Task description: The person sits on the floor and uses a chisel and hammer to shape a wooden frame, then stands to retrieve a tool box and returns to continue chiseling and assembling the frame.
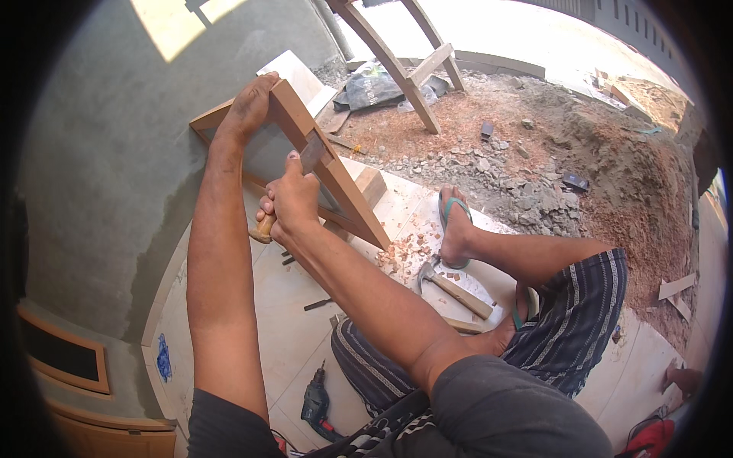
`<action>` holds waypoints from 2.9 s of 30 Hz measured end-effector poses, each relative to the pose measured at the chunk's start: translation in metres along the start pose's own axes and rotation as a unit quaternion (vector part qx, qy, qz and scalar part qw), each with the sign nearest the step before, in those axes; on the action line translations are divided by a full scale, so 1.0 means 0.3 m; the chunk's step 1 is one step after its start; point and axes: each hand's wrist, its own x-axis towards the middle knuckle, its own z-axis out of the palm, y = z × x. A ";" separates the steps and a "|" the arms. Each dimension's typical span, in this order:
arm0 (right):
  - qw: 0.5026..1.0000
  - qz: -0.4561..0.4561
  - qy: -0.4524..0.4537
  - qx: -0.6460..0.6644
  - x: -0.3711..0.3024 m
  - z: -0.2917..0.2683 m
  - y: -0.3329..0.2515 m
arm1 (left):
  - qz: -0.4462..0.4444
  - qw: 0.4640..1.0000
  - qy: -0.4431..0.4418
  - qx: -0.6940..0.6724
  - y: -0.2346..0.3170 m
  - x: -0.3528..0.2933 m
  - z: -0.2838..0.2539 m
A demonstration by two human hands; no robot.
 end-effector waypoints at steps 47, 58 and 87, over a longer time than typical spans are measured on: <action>0.392 -0.409 -0.035 -0.824 0.100 -0.246 -0.430 | 0.002 0.998 0.069 -0.008 -0.064 0.010 0.041; 0.352 -0.317 -0.088 -0.876 0.089 -0.355 -0.468 | 0.036 0.997 0.063 0.000 -0.091 0.028 0.035; 0.507 0.028 -0.080 -0.858 -0.349 -1.390 -0.493 | -0.203 0.974 0.100 -0.019 -0.562 -1.080 0.489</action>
